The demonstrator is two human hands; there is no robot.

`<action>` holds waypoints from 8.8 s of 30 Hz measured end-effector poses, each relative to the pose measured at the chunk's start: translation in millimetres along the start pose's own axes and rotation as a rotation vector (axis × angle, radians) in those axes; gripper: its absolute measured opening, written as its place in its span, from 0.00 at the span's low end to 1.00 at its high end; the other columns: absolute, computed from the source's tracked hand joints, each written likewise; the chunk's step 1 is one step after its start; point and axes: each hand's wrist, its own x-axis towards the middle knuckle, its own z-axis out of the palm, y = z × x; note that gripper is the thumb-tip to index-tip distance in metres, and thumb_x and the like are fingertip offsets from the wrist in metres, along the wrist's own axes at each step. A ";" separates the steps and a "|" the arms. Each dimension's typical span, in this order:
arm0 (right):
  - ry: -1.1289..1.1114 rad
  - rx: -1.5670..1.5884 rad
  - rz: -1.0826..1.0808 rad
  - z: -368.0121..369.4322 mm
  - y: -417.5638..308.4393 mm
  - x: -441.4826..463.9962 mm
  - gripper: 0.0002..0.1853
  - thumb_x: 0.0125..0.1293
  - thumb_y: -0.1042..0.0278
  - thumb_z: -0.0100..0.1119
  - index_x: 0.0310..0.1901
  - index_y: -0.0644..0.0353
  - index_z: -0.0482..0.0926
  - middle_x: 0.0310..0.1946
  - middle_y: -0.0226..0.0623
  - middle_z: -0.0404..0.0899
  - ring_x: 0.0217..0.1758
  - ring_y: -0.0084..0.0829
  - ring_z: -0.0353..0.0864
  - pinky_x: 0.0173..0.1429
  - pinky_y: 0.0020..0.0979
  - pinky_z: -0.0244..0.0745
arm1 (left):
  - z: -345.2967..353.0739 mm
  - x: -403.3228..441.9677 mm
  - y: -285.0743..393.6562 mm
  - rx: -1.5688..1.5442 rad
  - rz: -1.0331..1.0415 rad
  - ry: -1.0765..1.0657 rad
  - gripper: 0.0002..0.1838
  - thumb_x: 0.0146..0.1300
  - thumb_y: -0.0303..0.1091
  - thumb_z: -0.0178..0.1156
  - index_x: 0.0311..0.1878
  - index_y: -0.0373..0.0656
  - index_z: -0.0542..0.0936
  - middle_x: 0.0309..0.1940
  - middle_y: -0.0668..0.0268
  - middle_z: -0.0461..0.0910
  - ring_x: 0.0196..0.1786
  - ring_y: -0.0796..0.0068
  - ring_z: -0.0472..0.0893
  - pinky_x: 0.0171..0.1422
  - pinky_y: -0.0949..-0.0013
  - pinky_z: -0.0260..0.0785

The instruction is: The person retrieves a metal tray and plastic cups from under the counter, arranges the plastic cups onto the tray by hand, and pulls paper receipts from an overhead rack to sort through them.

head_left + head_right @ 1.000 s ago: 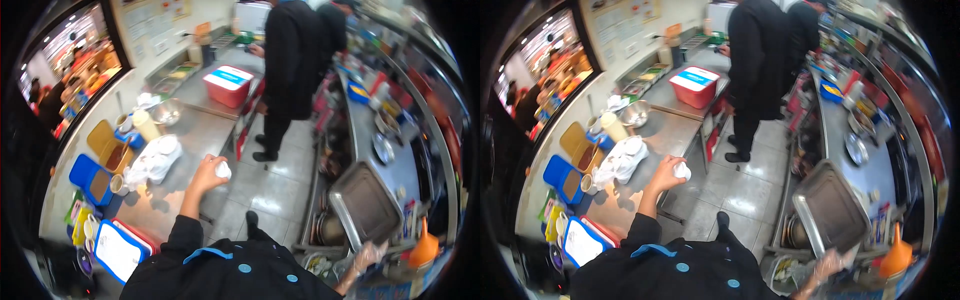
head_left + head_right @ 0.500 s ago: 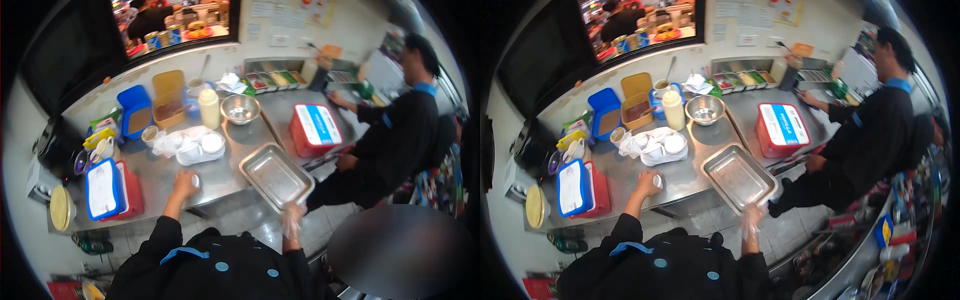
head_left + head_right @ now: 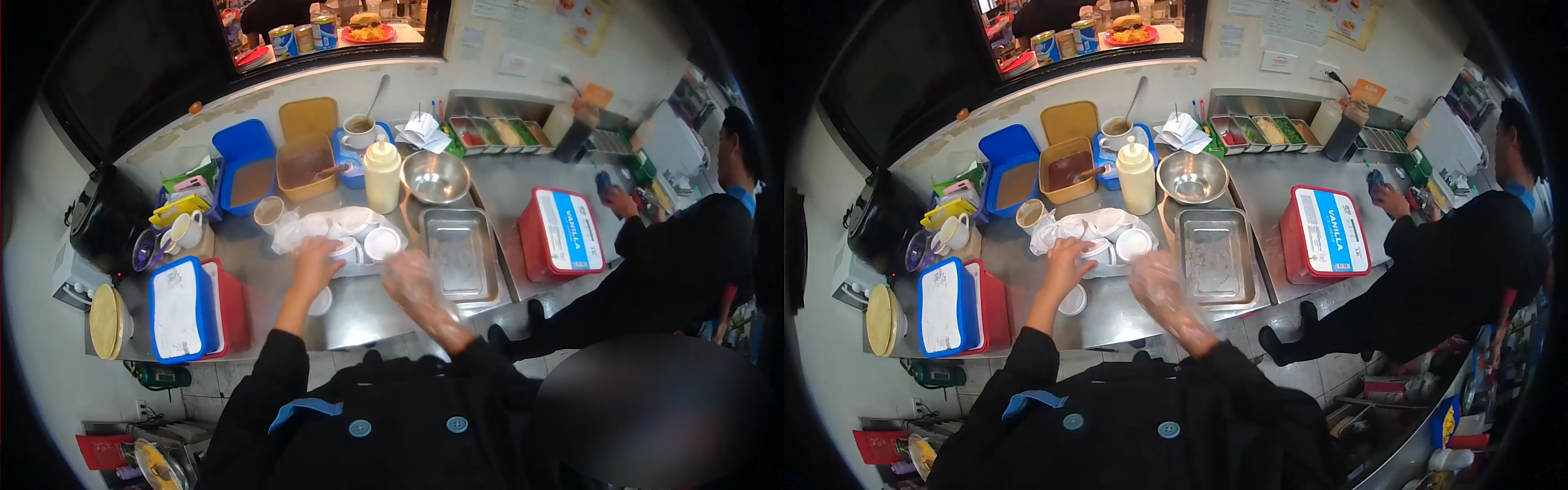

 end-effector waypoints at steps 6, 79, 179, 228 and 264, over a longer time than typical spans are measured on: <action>-0.080 -0.059 -0.190 37.3 20.3 43.9 0.05 0.49 0.68 0.53 0.26 0.58 0.77 0.27 0.41 0.76 0.37 0.40 0.76 0.41 0.42 0.68 | -1.1 17.7 -14.9 -0.154 -0.082 0.159 0.10 0.45 0.28 0.67 0.33 0.42 0.81 0.28 0.62 0.76 0.36 0.63 0.76 0.43 0.63 0.67; -0.328 -0.277 0.158 -78.9 150.2 -80.8 0.13 0.49 0.67 0.58 0.39 0.55 0.76 0.36 0.39 0.75 0.44 0.40 0.74 0.48 0.39 0.70 | 7.9 89.3 -1.0 -0.129 -0.285 0.090 0.07 0.52 0.26 0.63 0.30 0.34 0.76 0.21 0.62 0.76 0.24 0.75 0.75 0.31 0.70 0.67; -0.422 0.151 -0.403 75.5 56.4 49.3 0.03 0.47 0.70 0.59 0.25 0.56 0.76 0.25 0.41 0.77 0.30 0.40 0.78 0.37 0.36 0.72 | 51.5 60.9 -68.7 0.217 -0.417 0.128 0.32 0.35 0.37 0.74 0.44 0.44 0.67 0.43 0.52 0.66 0.50 0.49 0.65 0.53 0.55 0.64; -0.486 -0.464 0.162 -103.7 198.3 54.8 0.10 0.51 0.62 0.61 0.30 0.60 0.79 0.32 0.45 0.77 0.39 0.42 0.77 0.42 0.41 0.75 | 23.9 74.1 58.3 -0.030 -0.258 -0.120 0.11 0.52 0.34 0.62 0.39 0.41 0.78 0.26 0.57 0.80 0.29 0.57 0.79 0.36 0.62 0.71; -0.085 0.129 0.073 -64.8 112.1 58.0 0.16 0.52 0.75 0.51 0.46 0.64 0.73 0.47 0.56 0.71 0.52 0.49 0.70 0.56 0.43 0.66 | 23.0 71.1 -1.8 -0.093 -0.273 -0.549 0.10 0.51 0.23 0.59 0.39 0.35 0.80 0.25 0.57 0.81 0.26 0.70 0.82 0.33 0.70 0.74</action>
